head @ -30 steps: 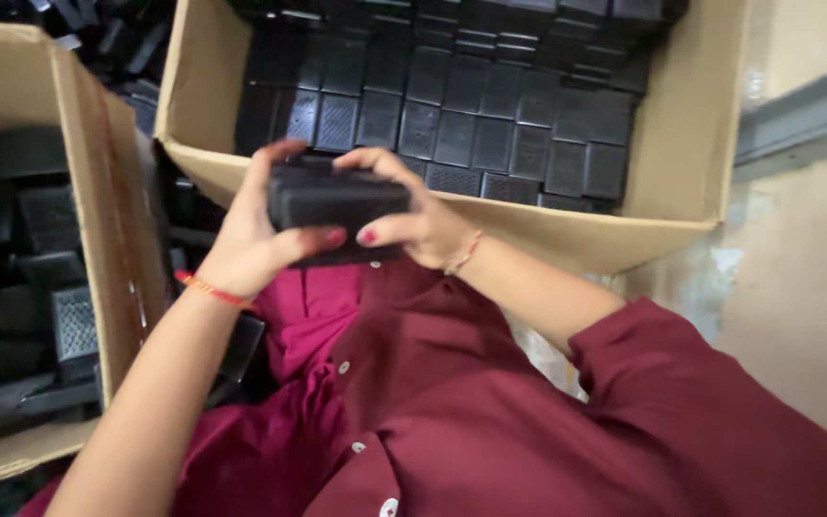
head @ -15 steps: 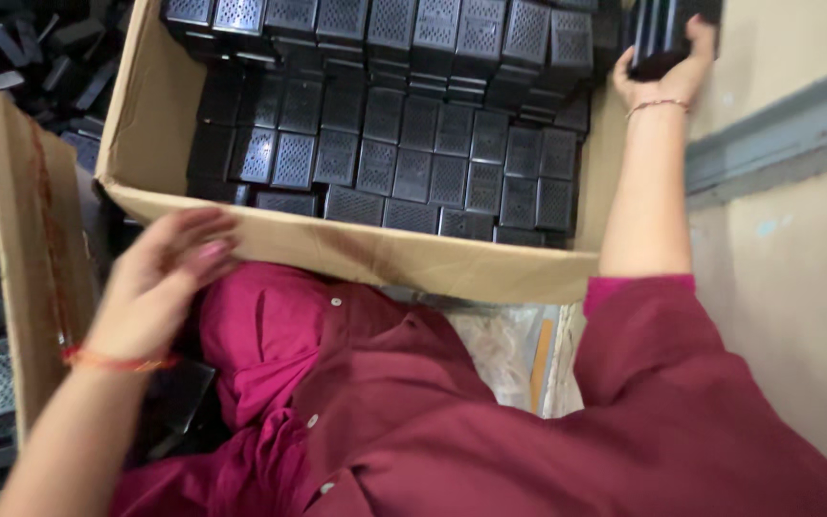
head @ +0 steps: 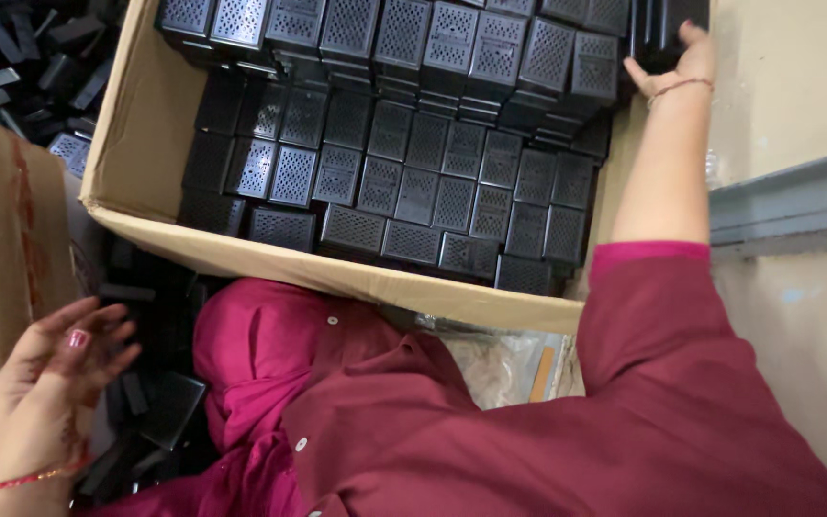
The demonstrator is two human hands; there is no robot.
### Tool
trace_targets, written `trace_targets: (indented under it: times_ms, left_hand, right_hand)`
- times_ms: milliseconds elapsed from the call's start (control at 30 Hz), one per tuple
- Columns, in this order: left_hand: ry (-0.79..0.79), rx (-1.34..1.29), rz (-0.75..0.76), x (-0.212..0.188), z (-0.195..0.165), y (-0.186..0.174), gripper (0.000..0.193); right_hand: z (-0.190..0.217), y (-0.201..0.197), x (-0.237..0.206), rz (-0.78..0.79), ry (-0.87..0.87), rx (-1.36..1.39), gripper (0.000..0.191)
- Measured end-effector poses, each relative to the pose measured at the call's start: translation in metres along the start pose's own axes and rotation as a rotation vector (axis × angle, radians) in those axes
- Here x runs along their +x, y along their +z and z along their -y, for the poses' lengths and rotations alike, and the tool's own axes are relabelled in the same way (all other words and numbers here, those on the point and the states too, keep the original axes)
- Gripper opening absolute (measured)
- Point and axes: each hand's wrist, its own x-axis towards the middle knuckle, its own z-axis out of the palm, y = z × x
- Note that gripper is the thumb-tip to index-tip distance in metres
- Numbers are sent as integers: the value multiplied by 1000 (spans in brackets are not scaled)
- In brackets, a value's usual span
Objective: The person sits on the floor between two cardboard boxes and repeatedly picks up small black plastic trays from the left box, then places them into the right box. The person handles the trays by hand, stacking them in the destination box.
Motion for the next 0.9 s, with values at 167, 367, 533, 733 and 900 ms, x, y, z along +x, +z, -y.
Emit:
trace_targets:
  times_ms: [167, 367, 533, 733, 900]
  left_hand:
    - [2, -64, 29, 9, 5, 7, 36]
    - [-36, -42, 32, 15, 15, 18, 36]
    - [-8, -30, -14, 7, 22, 7, 36]
    - [1, -83, -76, 1, 37, -21, 37]
    - [10, -76, -52, 3, 34, -42, 41]
  right_hand:
    - [17, -9, -1, -180, -438, -715, 79]
    - [8, 13, 7, -479, -785, -1568, 116]
    - [9, 29, 17, -462, -687, -1700, 130]
    - [15, 22, 22, -507, -844, -1479, 116]
    - [37, 2, 9, -711, -1099, -1206, 114]
